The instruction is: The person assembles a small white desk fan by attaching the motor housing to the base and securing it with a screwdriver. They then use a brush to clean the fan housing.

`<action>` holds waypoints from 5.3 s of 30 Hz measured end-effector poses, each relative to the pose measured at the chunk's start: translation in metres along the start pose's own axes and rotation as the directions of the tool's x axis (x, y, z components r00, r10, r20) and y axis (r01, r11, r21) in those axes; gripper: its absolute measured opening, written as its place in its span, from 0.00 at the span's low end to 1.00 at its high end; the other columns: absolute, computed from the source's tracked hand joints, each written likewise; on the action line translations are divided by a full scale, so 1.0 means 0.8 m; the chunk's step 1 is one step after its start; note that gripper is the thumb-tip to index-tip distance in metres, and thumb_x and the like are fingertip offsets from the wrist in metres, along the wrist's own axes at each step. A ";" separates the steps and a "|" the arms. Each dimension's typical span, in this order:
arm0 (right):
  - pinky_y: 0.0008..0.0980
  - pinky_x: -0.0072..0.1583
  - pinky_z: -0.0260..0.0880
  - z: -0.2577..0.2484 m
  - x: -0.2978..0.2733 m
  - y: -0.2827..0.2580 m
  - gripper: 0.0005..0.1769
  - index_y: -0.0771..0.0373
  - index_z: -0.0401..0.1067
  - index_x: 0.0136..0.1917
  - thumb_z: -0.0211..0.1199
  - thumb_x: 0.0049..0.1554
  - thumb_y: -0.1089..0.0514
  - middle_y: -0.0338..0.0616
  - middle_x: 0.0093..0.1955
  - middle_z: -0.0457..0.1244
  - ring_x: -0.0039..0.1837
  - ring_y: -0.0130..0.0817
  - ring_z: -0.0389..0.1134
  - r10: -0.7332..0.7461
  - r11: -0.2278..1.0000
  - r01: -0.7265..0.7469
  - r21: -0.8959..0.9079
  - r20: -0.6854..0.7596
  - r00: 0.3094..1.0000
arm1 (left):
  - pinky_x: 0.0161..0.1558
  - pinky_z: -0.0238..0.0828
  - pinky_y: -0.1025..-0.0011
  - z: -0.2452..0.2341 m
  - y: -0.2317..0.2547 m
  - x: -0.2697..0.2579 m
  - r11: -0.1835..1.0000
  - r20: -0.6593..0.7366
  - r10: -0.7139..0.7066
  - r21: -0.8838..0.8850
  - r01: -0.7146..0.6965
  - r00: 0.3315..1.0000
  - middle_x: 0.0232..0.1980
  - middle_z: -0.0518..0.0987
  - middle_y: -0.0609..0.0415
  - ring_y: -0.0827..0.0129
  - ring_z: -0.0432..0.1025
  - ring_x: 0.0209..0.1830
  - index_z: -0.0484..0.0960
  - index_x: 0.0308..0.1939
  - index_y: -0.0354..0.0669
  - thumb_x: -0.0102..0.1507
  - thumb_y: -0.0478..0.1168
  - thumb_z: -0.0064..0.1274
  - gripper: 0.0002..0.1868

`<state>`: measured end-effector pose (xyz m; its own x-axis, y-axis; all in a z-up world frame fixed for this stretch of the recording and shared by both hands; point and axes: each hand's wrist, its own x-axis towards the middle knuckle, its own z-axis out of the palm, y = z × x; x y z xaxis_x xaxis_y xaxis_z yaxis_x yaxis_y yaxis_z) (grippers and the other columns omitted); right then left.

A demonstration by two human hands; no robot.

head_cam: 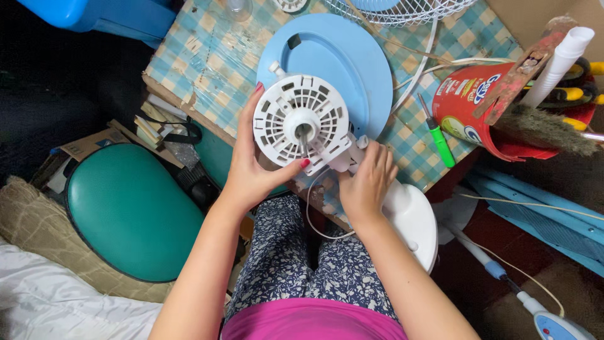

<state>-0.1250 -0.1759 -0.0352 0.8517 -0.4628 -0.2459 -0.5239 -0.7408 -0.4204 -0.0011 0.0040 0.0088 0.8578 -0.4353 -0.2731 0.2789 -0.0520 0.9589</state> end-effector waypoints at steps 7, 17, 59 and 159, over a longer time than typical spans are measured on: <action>0.53 0.67 0.53 -0.002 0.013 0.000 0.39 0.68 0.60 0.66 0.75 0.45 0.59 0.55 0.61 0.59 0.67 0.56 0.58 -0.087 0.996 0.086 0.022 0.037 0.996 | 0.79 0.64 0.59 -0.009 0.004 0.003 0.999 -0.038 -0.024 0.041 0.025 0.999 0.78 0.65 0.43 0.59 0.65 0.79 0.48 0.83 0.43 0.54 0.37 0.73 0.61; 0.53 0.53 0.65 -0.012 0.023 0.008 0.32 0.65 0.60 0.56 0.79 0.47 0.58 0.58 0.51 0.66 0.55 0.63 0.67 -0.122 0.976 0.113 0.185 0.037 0.992 | 0.83 0.54 0.54 -0.014 0.008 0.006 0.951 0.000 0.092 0.296 -0.088 0.996 0.83 0.57 0.40 0.50 0.53 0.85 0.53 0.80 0.45 0.49 0.43 0.79 0.63; 0.49 0.51 0.72 -0.087 0.017 -0.015 0.34 0.70 0.57 0.59 0.74 0.46 0.63 0.65 0.50 0.69 0.55 0.64 0.71 -0.113 0.943 -0.011 0.332 0.353 0.929 | 0.81 0.60 0.53 -0.065 0.071 0.011 0.743 0.352 0.299 0.497 -0.448 0.887 0.77 0.67 0.43 0.45 0.61 0.81 0.62 0.75 0.44 0.46 0.50 0.82 0.60; 0.42 0.53 0.72 -0.047 0.079 0.012 0.33 0.70 0.70 0.49 0.83 0.38 0.50 0.58 0.49 0.71 0.51 0.51 0.74 -0.175 0.967 0.064 0.247 0.456 0.873 | 0.69 0.71 0.56 -0.082 0.021 0.018 0.721 0.311 0.211 0.590 -0.362 0.927 0.73 0.72 0.41 0.47 0.70 0.73 0.55 0.79 0.47 0.51 0.51 0.82 0.62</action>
<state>-0.0768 -0.2304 -0.0215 0.8405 -0.0527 -0.5393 -0.4487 -0.6256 -0.6382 0.0439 0.0557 0.0158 0.7197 -0.6938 -0.0267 -0.3646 -0.4105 0.8358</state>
